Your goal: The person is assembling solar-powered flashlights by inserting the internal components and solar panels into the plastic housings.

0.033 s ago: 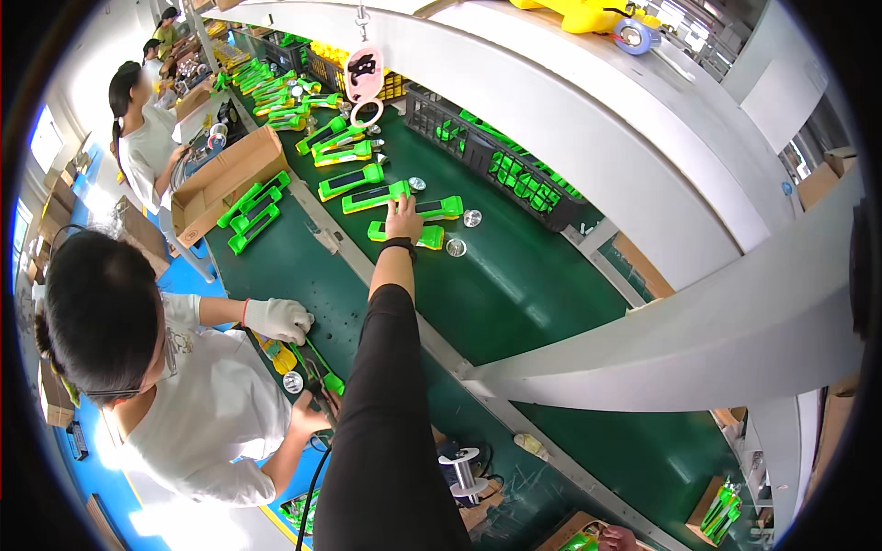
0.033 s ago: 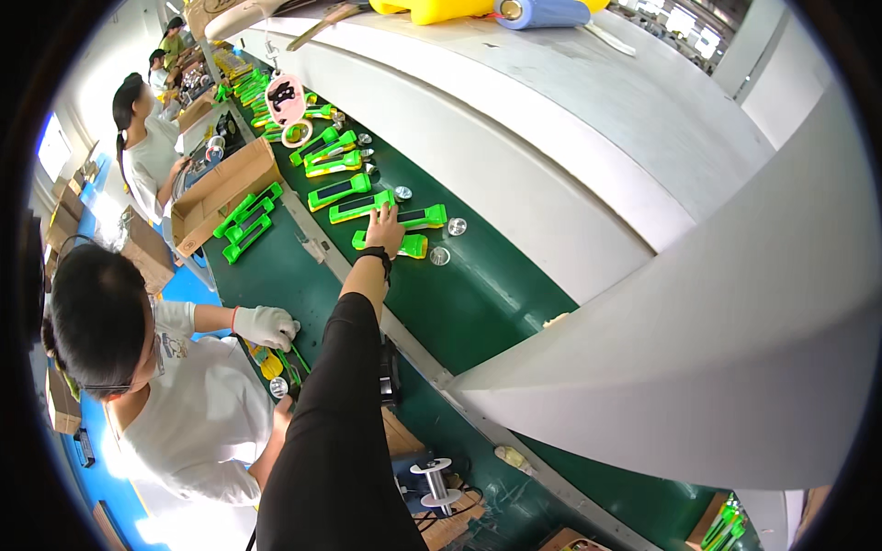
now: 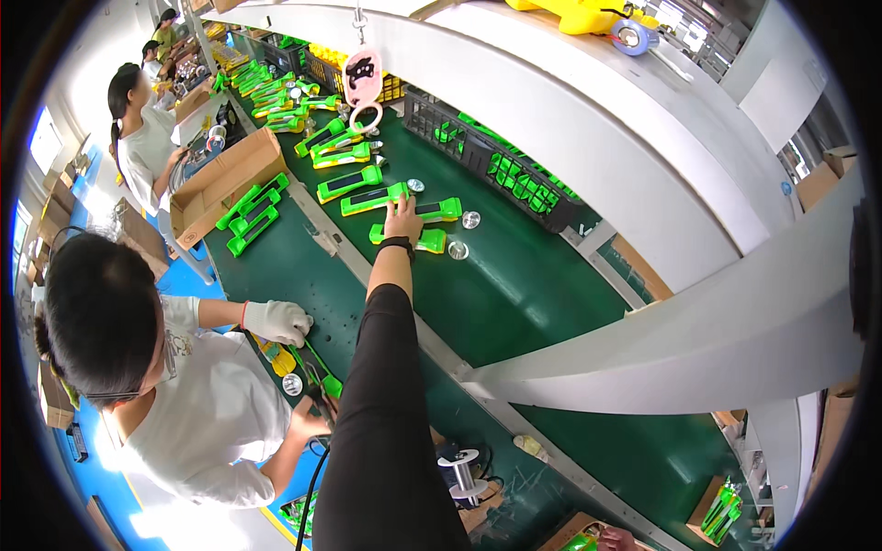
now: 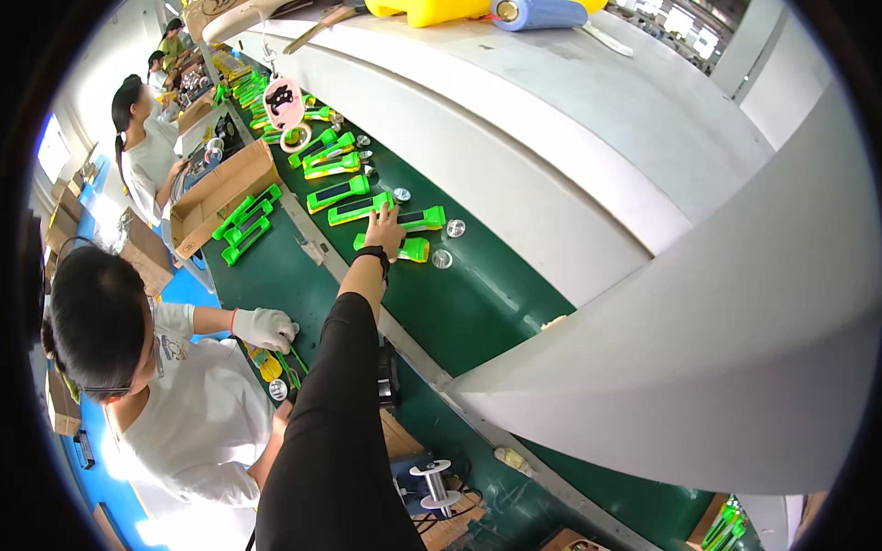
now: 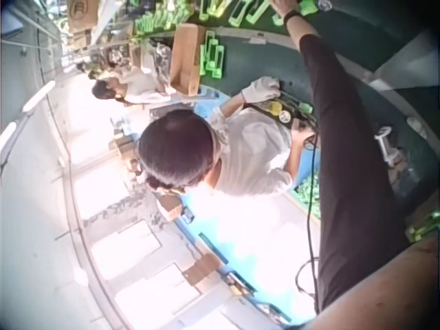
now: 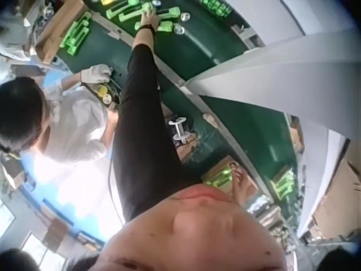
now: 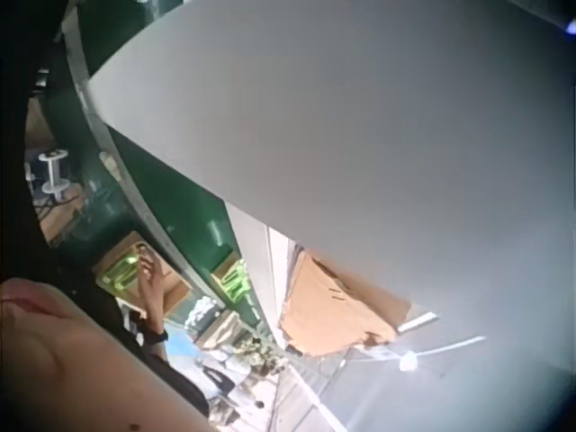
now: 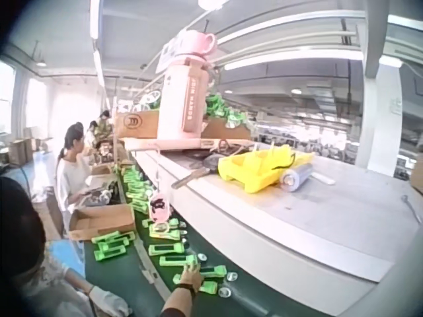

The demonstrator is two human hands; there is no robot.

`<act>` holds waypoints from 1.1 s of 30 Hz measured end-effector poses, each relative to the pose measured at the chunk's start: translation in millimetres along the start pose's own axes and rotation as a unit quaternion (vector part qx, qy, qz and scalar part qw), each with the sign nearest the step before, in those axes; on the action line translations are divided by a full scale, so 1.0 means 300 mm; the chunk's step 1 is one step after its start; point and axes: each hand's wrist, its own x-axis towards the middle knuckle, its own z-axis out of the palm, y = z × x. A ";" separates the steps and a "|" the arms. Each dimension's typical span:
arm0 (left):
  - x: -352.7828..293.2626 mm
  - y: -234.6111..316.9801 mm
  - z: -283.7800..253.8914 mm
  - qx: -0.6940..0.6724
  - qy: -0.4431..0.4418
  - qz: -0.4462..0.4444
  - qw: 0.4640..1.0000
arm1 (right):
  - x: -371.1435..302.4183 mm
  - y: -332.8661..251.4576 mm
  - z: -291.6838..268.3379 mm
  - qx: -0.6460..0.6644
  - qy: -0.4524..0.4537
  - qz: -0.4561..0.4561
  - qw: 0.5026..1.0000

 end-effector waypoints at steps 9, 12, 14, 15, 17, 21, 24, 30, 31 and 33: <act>0.035 -0.015 -0.117 -0.069 -0.179 0.053 0.980 | 0.007 0.162 0.034 0.013 -0.013 0.016 1.000; 0.026 -0.094 -0.038 -0.108 -0.154 0.080 0.979 | 0.033 0.157 0.043 0.044 -0.027 -0.013 0.999; 0.038 -0.071 -0.064 -0.090 -0.150 0.111 0.978 | 0.023 0.158 0.047 -0.015 -0.022 0.006 1.000; 0.041 -0.057 -0.079 -0.069 -0.143 0.135 0.978 | 0.019 0.170 0.055 -0.054 -0.011 -0.024 0.998; 0.029 -0.046 -0.087 -0.057 -0.131 0.141 0.980 | 0.009 0.052 0.070 -0.008 -0.026 0.029 0.999; 0.020 -0.048 -0.117 -0.046 -0.126 0.128 0.983 | -0.012 0.090 0.091 0.031 -0.020 0.023 0.999; 0.010 -0.078 -0.171 -0.041 -0.129 0.123 0.983 | -0.044 0.151 0.079 0.003 -0.025 -0.040 0.999; -0.035 -0.159 -0.459 -0.067 -0.160 0.112 0.978 | -0.084 0.190 0.065 -0.006 -0.037 -0.074 0.997; -0.072 -0.178 -0.521 -0.091 -0.138 0.095 0.982 | -0.073 0.183 0.058 -0.003 -0.038 -0.093 0.995; -0.118 -0.213 -0.617 -0.116 -0.153 0.101 0.976 | -0.097 0.168 0.050 0.005 -0.046 -0.119 0.992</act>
